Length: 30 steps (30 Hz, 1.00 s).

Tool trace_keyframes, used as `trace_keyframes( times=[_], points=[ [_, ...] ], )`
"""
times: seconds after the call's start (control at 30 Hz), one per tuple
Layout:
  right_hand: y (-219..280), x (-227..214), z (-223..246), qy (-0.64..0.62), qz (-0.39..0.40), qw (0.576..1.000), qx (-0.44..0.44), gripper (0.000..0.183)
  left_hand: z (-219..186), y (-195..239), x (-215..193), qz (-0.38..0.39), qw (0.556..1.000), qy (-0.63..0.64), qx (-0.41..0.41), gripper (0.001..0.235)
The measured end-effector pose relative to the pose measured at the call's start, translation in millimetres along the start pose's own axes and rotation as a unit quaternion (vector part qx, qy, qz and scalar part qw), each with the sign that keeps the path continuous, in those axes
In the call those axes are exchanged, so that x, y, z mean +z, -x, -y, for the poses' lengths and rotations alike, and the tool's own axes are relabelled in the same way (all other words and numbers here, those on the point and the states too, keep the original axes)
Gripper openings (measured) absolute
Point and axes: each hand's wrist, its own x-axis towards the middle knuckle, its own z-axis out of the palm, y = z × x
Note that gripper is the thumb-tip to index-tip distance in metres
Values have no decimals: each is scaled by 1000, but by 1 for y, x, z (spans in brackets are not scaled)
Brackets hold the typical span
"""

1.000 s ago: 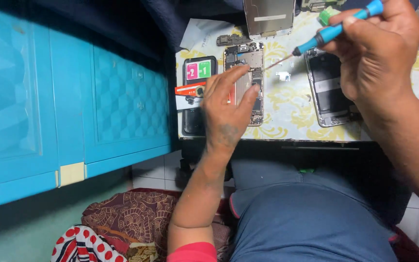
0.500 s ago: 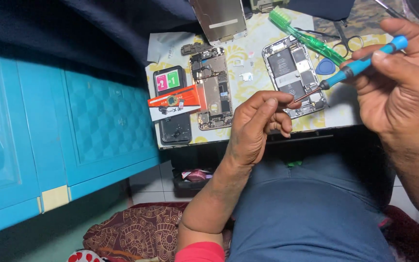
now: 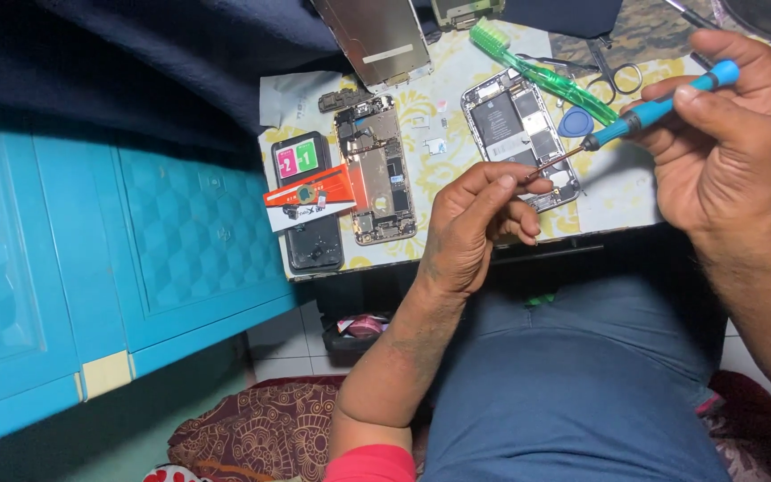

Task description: The person uses a blue screwdriver to unscrew and remove screws from the internal frame of a disassembled smartphone. They carefully place the removed screws on the table next to the device and other tools.

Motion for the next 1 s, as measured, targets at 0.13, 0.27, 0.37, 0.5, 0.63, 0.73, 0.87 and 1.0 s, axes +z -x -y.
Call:
trace_keyframes(
  times=[0.13, 0.27, 0.37, 0.5, 0.63, 0.73, 0.87, 1.0],
  points=[
    [-4, 1, 0, 23, -18, 1000, -5, 41, 3, -7, 2, -8, 1000, -1, 2, 22],
    [-8, 1, -2, 10, -21, 1000, -12, 42, 7, -14, -2, -17, 1000, 10, -7, 21],
    [-10, 3, -3, 20, -24, 999, -15, 43, 7, -16, -4, -15, 1000, 15, -8, 22],
    [-10, 5, -3, 40, -22, 999, -17, 42, 7, -20, -8, -12, 1000, 10, -4, 20],
    [-13, 1, -7, 36, -14, 999, -22, 45, 10, -24, -10, -18, 1000, 6, -7, 20],
    [-13, -1, -7, 23, -9, 999, -23, 46, 10, -26, -11, -19, 1000, 19, 0, 19],
    [-3, -2, -3, 52, -6, 997, -51, 48, 12, -28, -17, -13, 999, 40, -3, 20],
    [8, -15, -10, 112, 26, 987, -117, 51, 12, -29, -23, 3, 998, 68, -17, 18]
  ],
)
